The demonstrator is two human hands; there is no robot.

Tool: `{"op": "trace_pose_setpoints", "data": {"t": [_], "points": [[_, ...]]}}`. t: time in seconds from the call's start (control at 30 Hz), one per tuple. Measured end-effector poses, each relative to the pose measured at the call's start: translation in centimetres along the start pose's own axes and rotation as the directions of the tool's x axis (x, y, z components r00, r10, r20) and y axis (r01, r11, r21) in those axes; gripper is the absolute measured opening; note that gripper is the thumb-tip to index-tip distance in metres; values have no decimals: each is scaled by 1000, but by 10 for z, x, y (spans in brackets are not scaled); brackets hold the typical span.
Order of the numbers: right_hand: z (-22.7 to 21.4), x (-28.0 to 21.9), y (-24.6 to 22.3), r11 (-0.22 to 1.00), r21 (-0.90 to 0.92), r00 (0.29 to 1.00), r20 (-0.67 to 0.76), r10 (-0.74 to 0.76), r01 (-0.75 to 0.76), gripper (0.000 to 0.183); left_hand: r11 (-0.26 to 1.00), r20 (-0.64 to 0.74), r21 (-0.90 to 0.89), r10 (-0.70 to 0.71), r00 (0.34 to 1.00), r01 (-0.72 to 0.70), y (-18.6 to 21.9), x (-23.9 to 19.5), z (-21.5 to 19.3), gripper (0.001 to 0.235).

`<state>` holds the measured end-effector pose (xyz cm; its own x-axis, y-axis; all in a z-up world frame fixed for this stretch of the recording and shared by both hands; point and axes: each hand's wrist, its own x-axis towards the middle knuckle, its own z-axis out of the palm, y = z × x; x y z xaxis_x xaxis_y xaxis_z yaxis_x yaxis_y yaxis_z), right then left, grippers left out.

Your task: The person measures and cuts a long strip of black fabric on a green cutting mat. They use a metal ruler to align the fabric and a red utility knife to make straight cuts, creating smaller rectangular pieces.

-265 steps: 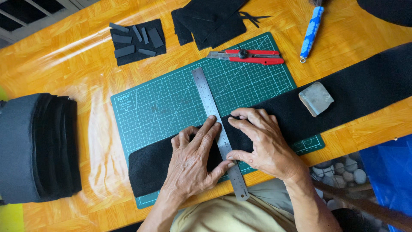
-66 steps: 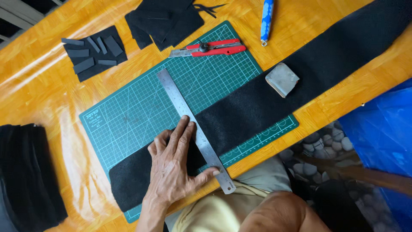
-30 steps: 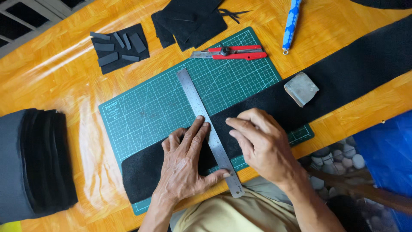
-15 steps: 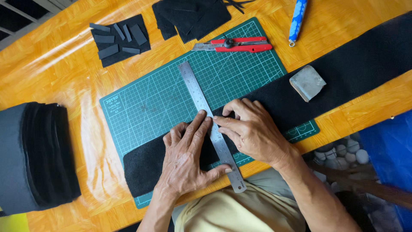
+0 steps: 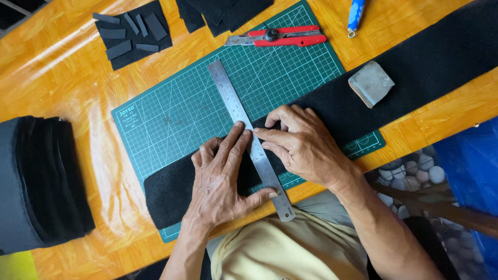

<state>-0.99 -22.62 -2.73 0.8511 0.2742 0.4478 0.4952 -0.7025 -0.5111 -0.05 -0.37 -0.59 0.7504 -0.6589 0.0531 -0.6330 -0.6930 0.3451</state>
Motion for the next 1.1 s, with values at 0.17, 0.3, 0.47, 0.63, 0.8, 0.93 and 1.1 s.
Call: {"op": "trace_pose_setpoints", "data": {"t": [0.17,0.3,0.47,0.63,0.8,0.93,1.1], "points": [[-2,0,-1,1000,-12,1000,5,-10,10,25,1000,-1,-4,-2,1000,2,0,0,1,111],[-3,-2,0,1000,-23,999,34,-20,20,36,1000,-3,-6,0,1000,0,0,0,0,111],[-2,-2,0,999,-33,1000,30,-3,4,39,1000,12,-11,-4,1000,4,1,1,-1,111],[-3,-2,-3,999,-42,999,44,23,-22,52,1000,0,-12,-4,1000,4,2,1,-2,110],[-3,0,-7,993,-100,991,110,72,-61,50,999,9,-35,-6,1000,7,3,1,-3,109],[-1,6,-17,977,-210,991,117,68,-42,43,1000,9,-19,-10,1000,11,3,1,-4,109],[10,8,-32,942,-305,979,98,179,-141,27,998,-20,-58,9,1000,-10,-1,1,-2,110]]}}
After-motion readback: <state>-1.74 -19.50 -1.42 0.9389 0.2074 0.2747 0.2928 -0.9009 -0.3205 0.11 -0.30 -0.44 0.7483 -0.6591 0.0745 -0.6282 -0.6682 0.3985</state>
